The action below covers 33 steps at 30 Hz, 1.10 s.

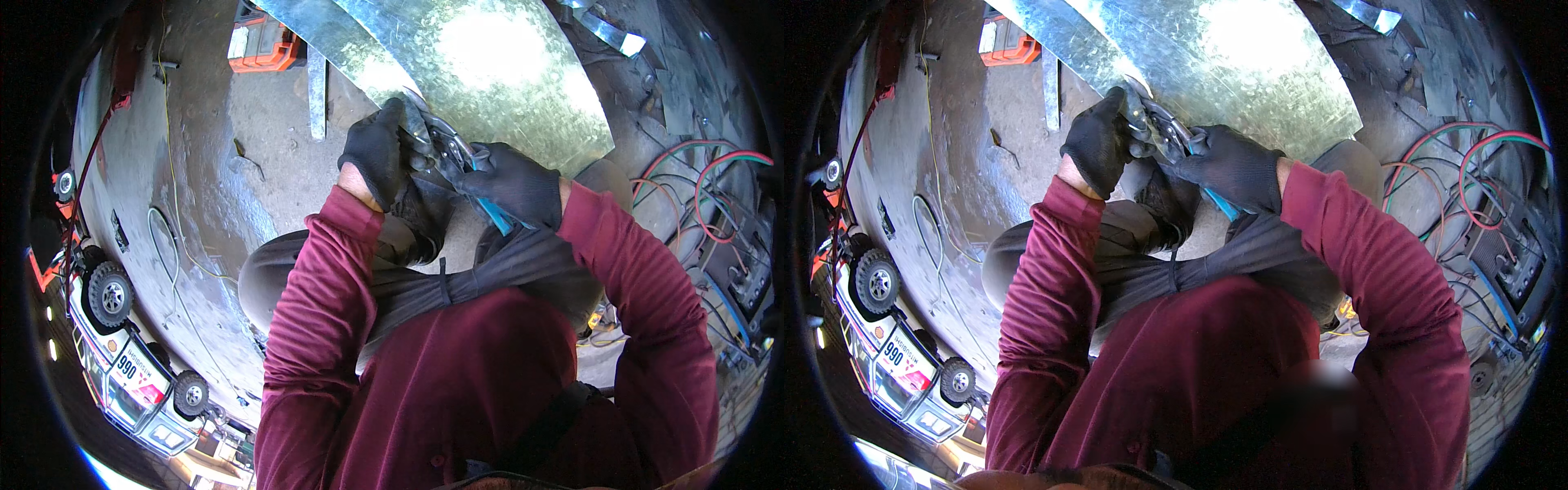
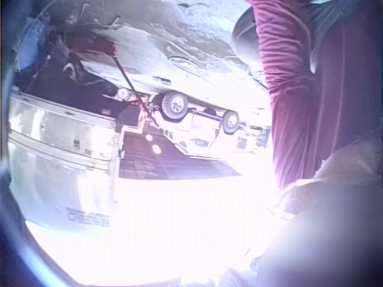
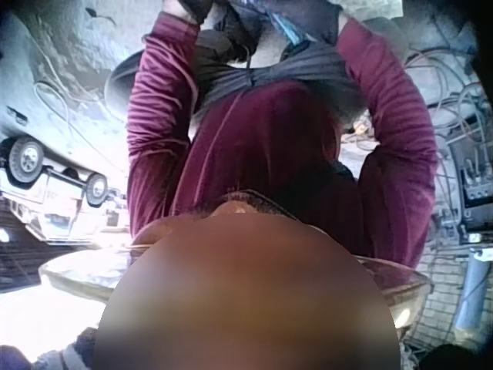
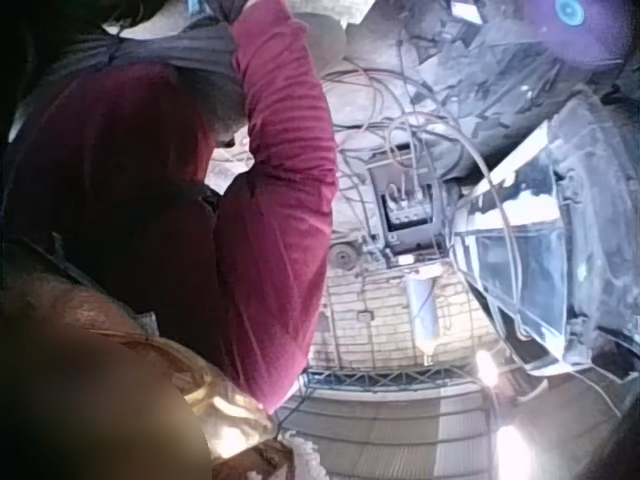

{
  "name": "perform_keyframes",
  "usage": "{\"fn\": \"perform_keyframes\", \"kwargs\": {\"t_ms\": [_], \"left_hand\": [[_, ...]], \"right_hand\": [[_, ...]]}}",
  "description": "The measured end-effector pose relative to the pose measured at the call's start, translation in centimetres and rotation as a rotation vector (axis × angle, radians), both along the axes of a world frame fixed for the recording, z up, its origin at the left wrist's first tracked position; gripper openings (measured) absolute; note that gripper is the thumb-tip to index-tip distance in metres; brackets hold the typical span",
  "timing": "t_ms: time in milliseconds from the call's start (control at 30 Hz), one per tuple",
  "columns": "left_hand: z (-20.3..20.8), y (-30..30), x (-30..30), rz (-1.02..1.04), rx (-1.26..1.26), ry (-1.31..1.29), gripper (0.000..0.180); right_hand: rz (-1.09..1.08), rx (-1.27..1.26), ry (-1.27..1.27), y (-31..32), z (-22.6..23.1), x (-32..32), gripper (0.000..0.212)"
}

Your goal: The person kneels on the floor and uses tin snips to cut a large metal sheet into smaller pieces. After cutting, they stand, walk to a gas cylinder cart, and adjust the regulator valves.

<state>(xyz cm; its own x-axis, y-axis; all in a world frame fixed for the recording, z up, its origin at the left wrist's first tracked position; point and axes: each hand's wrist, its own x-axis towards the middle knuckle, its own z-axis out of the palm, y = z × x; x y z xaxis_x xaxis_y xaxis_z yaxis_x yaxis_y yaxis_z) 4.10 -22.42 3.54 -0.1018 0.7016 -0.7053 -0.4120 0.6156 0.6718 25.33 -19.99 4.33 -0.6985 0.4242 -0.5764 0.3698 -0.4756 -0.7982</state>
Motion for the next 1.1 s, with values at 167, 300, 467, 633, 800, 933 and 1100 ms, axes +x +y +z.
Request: {"fn": "perform_keyframes", "kwargs": {"t_ms": [167,300,467,633,800,933,1100], "left_hand": [[-1.0,0.4,-0.9,-0.021,-0.004,-0.083,0.038],[-0.6,0.2,-1.0,-0.021,-0.053,-0.184,0.032],[-0.3,0.0,-0.5,-0.004,-0.030,-0.180,0.032],[-0.4,-0.9,0.1,-0.017,-0.023,-0.140,0.033],[-0.9,-0.2,0.0,-0.041,-0.075,-0.118,0.036],[-0.9,0.8,-0.1,-0.040,0.002,-0.103,0.035],[-0.6,1.1,0.1,0.006,-0.032,-0.131,0.034]], "right_hand": [[0.013,-0.040,-0.025,0.5,-0.2,0.4,0.033],[-0.040,-0.009,-0.042,-0.3,-0.5,-0.4,0.030],[-0.024,-0.126,0.010,0.5,0.1,0.2,0.028],[0.086,-0.380,0.048,3.1,0.1,1.3,0.036],[0.011,-0.279,-0.011,2.2,-0.1,0.4,0.038],[0.005,-0.228,0.019,3.0,-0.6,0.2,0.035],[0.002,-0.196,0.068,2.6,-1.5,0.2,0.029]]}}
